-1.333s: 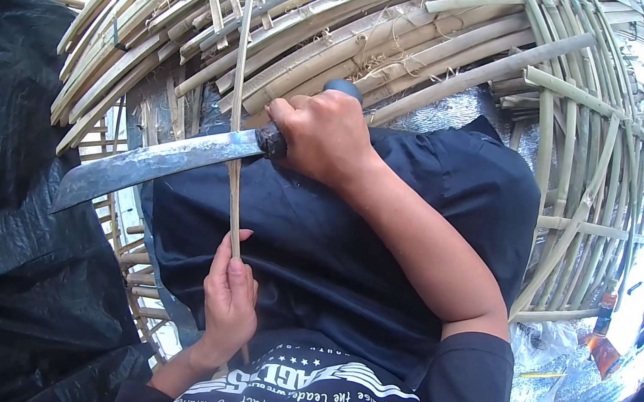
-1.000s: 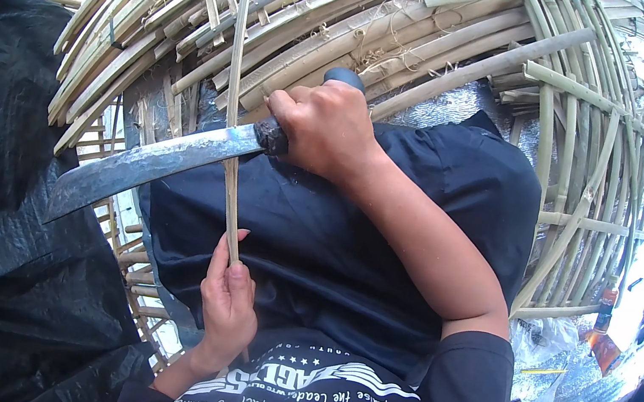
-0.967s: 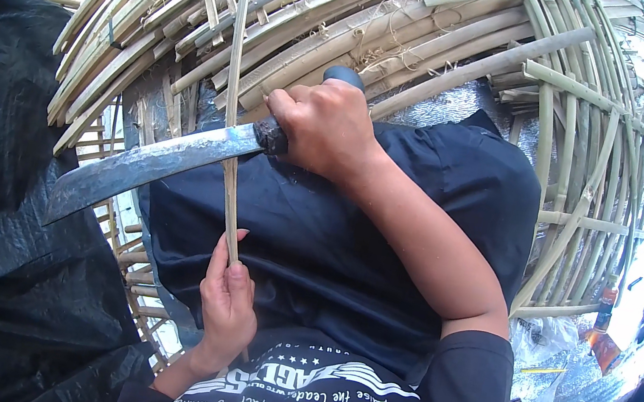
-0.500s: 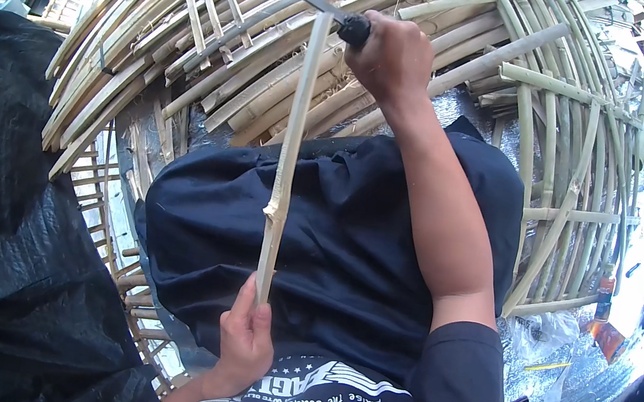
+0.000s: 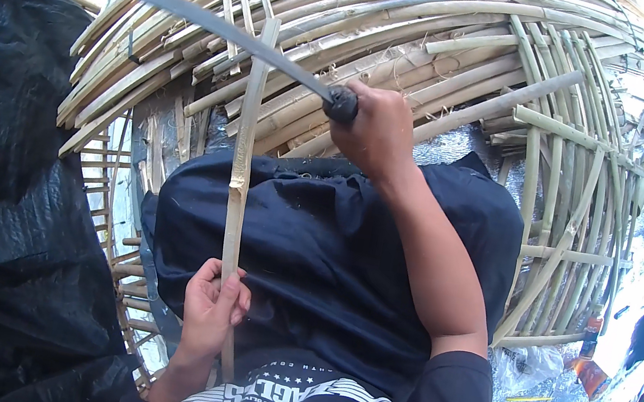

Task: The person shaves a thin piece of bamboo using a machete, removing small strips of wood while sitting on a pile of bamboo poles.

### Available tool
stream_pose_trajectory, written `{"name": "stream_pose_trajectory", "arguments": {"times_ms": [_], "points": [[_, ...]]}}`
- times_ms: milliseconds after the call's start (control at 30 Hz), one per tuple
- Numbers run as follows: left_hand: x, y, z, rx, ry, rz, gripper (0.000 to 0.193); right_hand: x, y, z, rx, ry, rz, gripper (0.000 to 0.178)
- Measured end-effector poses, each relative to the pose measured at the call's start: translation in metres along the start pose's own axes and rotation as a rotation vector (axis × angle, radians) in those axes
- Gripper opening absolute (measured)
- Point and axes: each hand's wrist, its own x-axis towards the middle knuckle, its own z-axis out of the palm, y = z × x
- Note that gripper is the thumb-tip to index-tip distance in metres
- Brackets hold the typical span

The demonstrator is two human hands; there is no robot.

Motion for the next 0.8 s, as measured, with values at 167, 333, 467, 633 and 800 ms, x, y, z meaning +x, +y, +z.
{"name": "stream_pose_trajectory", "arguments": {"times_ms": [167,333,467,633,800], "points": [[-0.006,0.001,0.002,-0.055,0.046,-0.073,0.017,-0.035,-0.037,0.013,-0.192,-0.290,-0.408,0.018],[-0.010,0.002,0.011,-0.064,0.032,-0.131,0.018,-0.049,-0.041,0.023,-0.212,-0.363,-0.444,0.016],[-0.014,-0.009,0.017,0.218,0.085,0.035,0.022,-0.053,-0.041,0.026,-0.304,-0.381,-0.410,0.019],[-0.015,-0.010,0.026,0.338,0.138,0.121,0.024,-0.047,-0.039,0.029,-0.246,-0.277,-0.457,0.011],[-0.015,-0.004,0.028,0.351,0.136,0.069,0.022,-0.042,-0.030,0.027,-0.223,-0.211,-0.496,0.011]]}}
